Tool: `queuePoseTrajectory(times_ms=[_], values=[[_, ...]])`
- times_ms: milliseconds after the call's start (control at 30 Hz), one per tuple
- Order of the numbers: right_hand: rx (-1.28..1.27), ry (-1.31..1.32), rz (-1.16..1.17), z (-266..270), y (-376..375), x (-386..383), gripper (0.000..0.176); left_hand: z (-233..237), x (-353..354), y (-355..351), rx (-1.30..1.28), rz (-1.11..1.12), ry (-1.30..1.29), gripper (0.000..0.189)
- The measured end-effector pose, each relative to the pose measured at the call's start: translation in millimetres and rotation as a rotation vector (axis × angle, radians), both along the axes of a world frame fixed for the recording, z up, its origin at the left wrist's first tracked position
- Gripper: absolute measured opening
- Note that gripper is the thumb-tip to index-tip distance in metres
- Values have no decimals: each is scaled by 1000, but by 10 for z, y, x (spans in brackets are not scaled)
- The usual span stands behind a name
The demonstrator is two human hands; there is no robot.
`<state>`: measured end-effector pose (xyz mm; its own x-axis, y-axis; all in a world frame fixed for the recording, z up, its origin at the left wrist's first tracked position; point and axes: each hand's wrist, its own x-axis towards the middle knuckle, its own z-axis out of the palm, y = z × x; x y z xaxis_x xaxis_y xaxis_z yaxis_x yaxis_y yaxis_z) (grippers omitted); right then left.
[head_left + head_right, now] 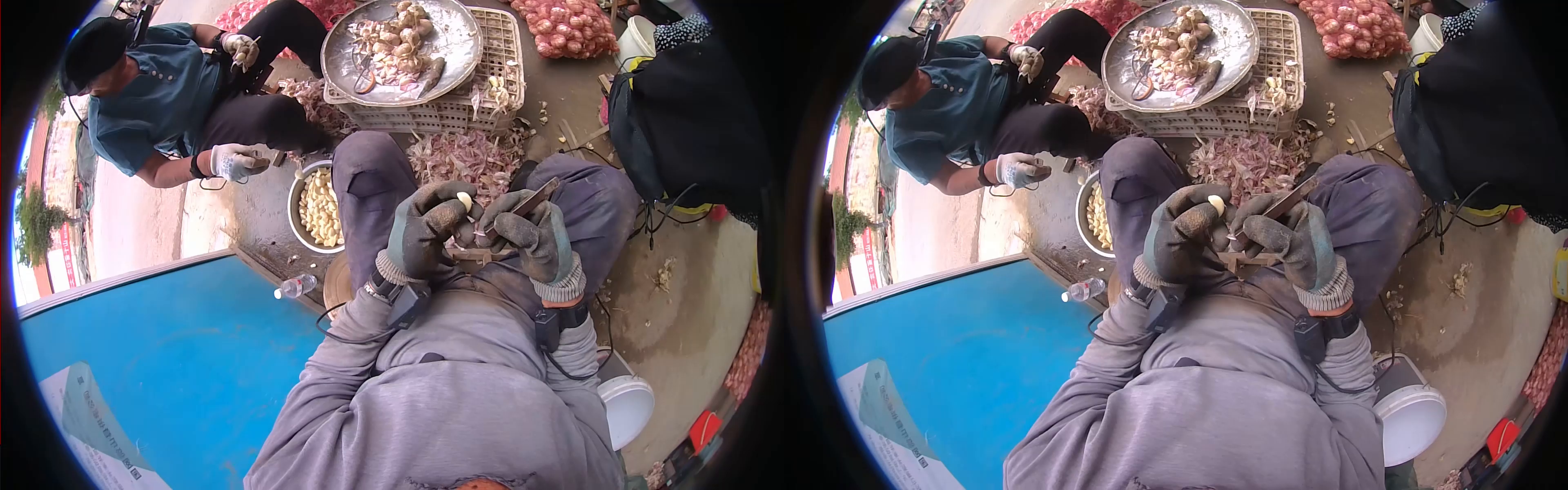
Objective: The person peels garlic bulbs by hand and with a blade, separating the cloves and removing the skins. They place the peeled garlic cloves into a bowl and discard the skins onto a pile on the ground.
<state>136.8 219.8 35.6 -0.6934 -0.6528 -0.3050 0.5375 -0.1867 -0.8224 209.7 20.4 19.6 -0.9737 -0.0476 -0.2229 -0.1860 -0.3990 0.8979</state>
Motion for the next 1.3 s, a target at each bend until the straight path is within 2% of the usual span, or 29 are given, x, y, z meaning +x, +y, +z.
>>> queuePoseTrajectory(times_ms=[33,67,167,233,300,400,467,533,633,667,700,767,833,900,933,967,1067,1100,1167,1200,1300], values=[[-7,-1,13,52,-7,-1,26,27,-3,-24,418,110,-191,33],[-6,1,80,109,-24,-8,26,63,-5,-68,514,140,-210,31],[12,38,194,116,-26,-61,28,75,54,-267,480,163,-163,31],[100,37,125,65,-3,-92,28,116,101,-377,425,205,-140,31],[154,137,145,-13,22,-166,30,138,192,-534,455,305,-70,31],[285,251,152,-94,24,-272,34,71,350,-909,339,454,6,29],[315,271,159,-120,6,-310,34,-109,503,-1219,313,543,55,29],[379,304,95,-203,15,-339,35,-198,677,-1463,158,724,-74,29],[364,280,29,-283,-89,-327,37,-719,969,-1801,-31,922,-239,28],[362,279,37,-292,-112,-344,37,-912,1113,-1983,-84,852,-390,32],[363,267,58,-299,-123,-358,37,-1046,1161,-2046,-85,860,-397,32],[364,254,82,-305,-163,-338,36,-1235,1226,-2139,-229,1033,-411,36],[397,253,83,-302,-189,-339,36,-1314,1263,-2280,-209,1040,-410,40],[408,238,97,-291,-217,-343,35,-1373,1283,-2365,-114,1128,-300,43],[415,229,105,-272,-228,-362,35,-1308,1250,-2383,-60,1113,-225,35],[433,245,86,-251,-240,-389,35,-1242,1191,-2403,-39,1089,-217,36],[396,166,199,-300,-280,-439,38,-954,964,-2459,142,878,45,41],[392,142,190,-310,-236,-519,40,-201,483,-2126,291,929,59,46],[403,141,216,-227,-252,-694,45,34,175,-2151,365,868,190,47],[423,151,229,-195,-271,-785,44,184,-5,-2127,335,752,307,47],[445,106,250,-166,-286,-1116,39,594,-646,-1966,455,607,506,45]])
